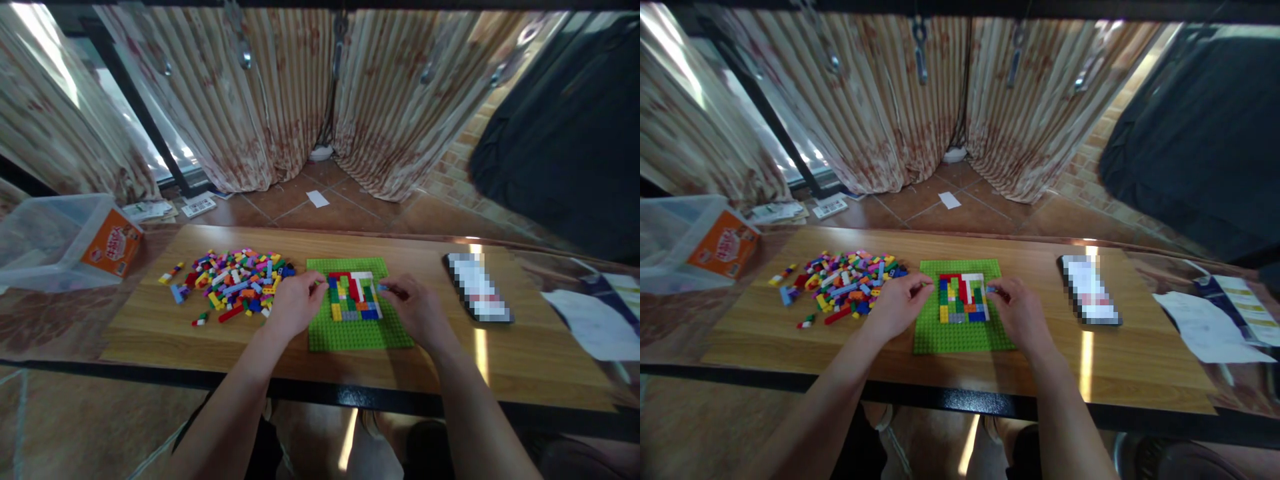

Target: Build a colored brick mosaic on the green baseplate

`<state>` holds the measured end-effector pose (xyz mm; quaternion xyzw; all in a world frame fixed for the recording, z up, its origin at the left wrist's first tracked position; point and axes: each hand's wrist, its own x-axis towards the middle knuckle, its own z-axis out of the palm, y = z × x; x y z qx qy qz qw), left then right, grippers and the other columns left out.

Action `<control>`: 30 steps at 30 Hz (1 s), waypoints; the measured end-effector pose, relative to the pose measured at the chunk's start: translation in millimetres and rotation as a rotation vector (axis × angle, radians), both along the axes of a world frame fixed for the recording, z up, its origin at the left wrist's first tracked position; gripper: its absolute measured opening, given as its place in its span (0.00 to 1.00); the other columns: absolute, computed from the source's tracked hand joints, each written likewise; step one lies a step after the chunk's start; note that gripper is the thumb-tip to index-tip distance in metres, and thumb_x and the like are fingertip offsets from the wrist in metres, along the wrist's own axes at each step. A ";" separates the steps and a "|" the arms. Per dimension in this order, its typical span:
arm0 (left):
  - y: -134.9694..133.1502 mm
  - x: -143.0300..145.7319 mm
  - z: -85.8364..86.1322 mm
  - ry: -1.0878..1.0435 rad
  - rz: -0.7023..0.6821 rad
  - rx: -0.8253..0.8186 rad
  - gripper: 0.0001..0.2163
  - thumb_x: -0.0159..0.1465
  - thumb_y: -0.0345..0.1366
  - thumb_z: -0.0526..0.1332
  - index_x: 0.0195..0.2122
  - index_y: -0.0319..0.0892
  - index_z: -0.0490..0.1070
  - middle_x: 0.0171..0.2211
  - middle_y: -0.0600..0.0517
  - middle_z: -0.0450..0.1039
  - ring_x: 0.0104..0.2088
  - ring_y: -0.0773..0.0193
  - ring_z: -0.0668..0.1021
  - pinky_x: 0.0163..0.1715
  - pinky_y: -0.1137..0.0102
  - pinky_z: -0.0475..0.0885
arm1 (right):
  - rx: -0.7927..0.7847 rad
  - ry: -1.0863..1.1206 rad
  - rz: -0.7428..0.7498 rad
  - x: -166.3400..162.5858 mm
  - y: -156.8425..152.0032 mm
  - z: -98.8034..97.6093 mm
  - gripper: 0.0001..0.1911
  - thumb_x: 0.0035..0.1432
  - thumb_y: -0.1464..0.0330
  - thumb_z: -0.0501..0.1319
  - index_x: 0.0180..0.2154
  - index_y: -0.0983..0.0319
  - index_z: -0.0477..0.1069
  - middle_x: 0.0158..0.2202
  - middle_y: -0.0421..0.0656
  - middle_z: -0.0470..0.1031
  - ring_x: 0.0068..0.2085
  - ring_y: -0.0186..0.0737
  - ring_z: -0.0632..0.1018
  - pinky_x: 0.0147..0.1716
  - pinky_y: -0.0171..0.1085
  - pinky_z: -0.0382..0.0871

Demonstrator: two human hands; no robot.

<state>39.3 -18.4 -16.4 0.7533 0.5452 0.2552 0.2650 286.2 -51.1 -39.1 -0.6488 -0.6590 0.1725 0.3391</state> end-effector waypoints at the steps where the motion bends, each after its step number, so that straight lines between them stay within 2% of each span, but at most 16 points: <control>1: -0.3 2.6 -0.7 0.009 -0.001 -0.007 0.10 0.65 0.37 0.58 0.38 0.41 0.77 0.24 0.52 0.75 0.24 0.66 0.73 0.28 0.72 0.63 | -0.002 -0.011 0.008 -0.6 0.0 0.2 0.10 0.57 0.66 0.59 0.37 0.60 0.77 0.36 0.44 0.77 0.35 0.40 0.77 0.38 0.41 0.70; 8: -0.5 13.8 -7.5 0.070 -0.029 -0.020 0.09 0.65 0.37 0.58 0.40 0.42 0.77 0.33 0.50 0.80 0.30 0.63 0.78 0.33 0.70 0.68 | 0.009 -0.006 0.050 -7.1 2.3 -0.7 0.09 0.58 0.67 0.59 0.38 0.59 0.77 0.36 0.43 0.76 0.35 0.40 0.77 0.38 0.40 0.71; 13: -1.1 17.4 -11.8 0.098 -0.068 -0.024 0.09 0.65 0.37 0.58 0.41 0.43 0.76 0.36 0.50 0.80 0.32 0.62 0.78 0.34 0.69 0.69 | 0.005 0.018 0.106 -14.9 3.9 -4.1 0.08 0.58 0.69 0.59 0.38 0.59 0.77 0.39 0.44 0.78 0.37 0.40 0.79 0.40 0.41 0.73; 18: -1.4 17.5 -13.3 0.121 -0.078 -0.022 0.09 0.65 0.36 0.58 0.41 0.43 0.76 0.37 0.50 0.80 0.36 0.60 0.79 0.37 0.69 0.70 | 0.005 0.041 0.115 -19.5 4.9 -3.0 0.08 0.57 0.71 0.59 0.38 0.60 0.76 0.38 0.44 0.78 0.37 0.40 0.80 0.41 0.41 0.74; 25: -1.9 18.8 -10.6 0.163 -0.073 -0.034 0.08 0.65 0.36 0.59 0.41 0.43 0.76 0.36 0.49 0.80 0.34 0.59 0.79 0.37 0.68 0.70 | 0.018 0.064 0.076 -23.0 4.6 -3.6 0.10 0.57 0.71 0.58 0.40 0.61 0.76 0.39 0.46 0.79 0.38 0.42 0.81 0.42 0.43 0.75; 30: -3.2 20.0 -12.7 0.176 -0.058 -0.037 0.11 0.65 0.39 0.59 0.46 0.43 0.75 0.38 0.48 0.80 0.37 0.58 0.80 0.40 0.66 0.72 | 0.051 0.057 0.009 -28.2 6.7 -4.6 0.09 0.55 0.70 0.58 0.37 0.60 0.76 0.37 0.46 0.80 0.36 0.42 0.81 0.40 0.43 0.75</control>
